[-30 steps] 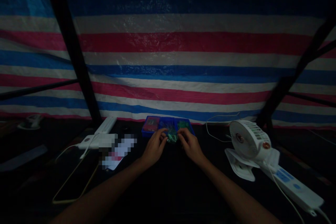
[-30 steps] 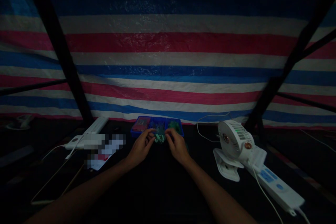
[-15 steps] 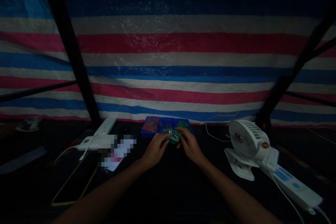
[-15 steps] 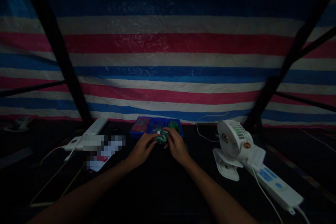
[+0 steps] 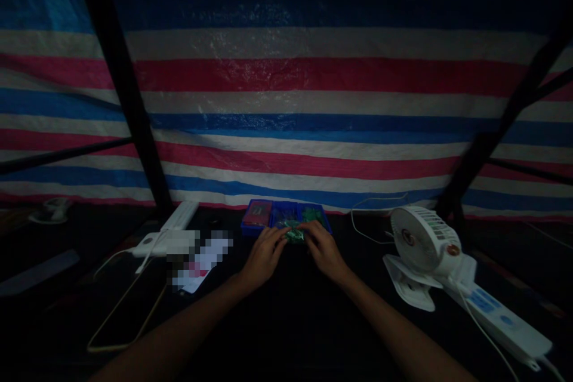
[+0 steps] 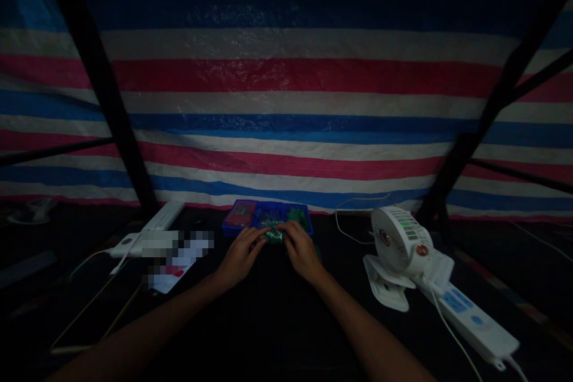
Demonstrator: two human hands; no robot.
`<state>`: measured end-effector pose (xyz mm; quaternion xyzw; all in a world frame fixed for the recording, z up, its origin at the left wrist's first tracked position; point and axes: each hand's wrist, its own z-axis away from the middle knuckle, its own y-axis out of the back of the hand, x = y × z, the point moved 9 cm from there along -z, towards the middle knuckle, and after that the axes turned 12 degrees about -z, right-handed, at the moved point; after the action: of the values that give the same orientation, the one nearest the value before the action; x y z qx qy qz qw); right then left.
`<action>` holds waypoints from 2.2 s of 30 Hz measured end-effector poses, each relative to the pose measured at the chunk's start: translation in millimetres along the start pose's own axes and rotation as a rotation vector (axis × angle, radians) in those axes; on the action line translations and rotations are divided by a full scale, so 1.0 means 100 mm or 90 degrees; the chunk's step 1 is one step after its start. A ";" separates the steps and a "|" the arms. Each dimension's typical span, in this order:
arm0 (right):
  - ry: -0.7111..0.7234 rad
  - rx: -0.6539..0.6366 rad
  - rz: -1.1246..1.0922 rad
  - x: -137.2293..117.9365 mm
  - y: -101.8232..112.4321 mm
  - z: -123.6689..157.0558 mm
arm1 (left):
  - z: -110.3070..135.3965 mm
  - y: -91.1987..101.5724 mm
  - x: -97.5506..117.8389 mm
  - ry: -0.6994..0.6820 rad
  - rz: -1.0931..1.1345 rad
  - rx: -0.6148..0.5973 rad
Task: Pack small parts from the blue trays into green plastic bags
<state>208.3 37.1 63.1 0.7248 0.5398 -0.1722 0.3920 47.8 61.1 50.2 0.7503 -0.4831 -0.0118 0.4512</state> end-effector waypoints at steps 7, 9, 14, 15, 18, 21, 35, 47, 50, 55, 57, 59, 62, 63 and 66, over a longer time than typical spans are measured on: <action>-0.014 0.028 0.056 0.09 0.06 0.00 | 0.00 0.02 0.02 0.004 0.009 -0.002; -0.013 0.036 0.053 0.07 0.08 0.00 | -0.01 0.03 0.04 0.002 0.014 -0.008; -0.029 0.040 0.028 0.03 0.06 -0.01 | -0.01 0.03 0.04 0.007 0.022 -0.003; -0.036 0.042 0.025 0.04 0.05 0.00 | -0.01 0.04 0.04 0.011 0.022 -0.001; -0.073 0.043 0.013 0.08 0.04 0.02 | -0.01 0.05 0.01 0.026 0.024 0.006; -0.096 0.045 -0.004 0.07 0.04 0.02 | -0.01 0.04 -0.02 0.033 0.023 0.013; -0.011 0.018 -0.004 -0.06 0.01 -0.01 | 0.04 0.01 0.05 0.018 0.050 -0.022; -0.128 -0.006 -0.080 0.17 -0.09 0.05 | 0.00 0.13 -0.03 0.063 0.093 0.054; -0.141 -0.004 -0.108 0.19 -0.11 0.05 | 0.00 0.11 -0.09 0.095 0.112 0.053; -0.154 0.036 -0.184 0.20 -0.08 0.04 | 0.01 -0.01 -0.09 0.104 0.108 -0.015; -0.155 0.038 -0.175 0.21 -0.07 0.04 | 0.01 -0.04 -0.07 0.100 0.106 -0.038; -0.146 0.034 -0.147 0.20 -0.06 0.03 | 0.01 -0.03 -0.05 0.094 0.107 -0.037; -0.130 0.019 -0.122 0.17 -0.07 0.03 | -0.01 0.01 -0.03 0.075 0.109 -0.018; -0.131 0.014 -0.122 0.16 -0.07 0.03 | -0.01 0.02 -0.04 0.075 0.114 -0.009; -0.155 0.005 -0.128 0.18 -0.10 0.04 | -0.01 0.03 -0.14 0.124 0.142 0.028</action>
<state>206.2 46.8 44.6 0.6423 0.5577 -0.2993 0.4323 38.4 72.1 47.4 0.6991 -0.5177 0.1222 0.4779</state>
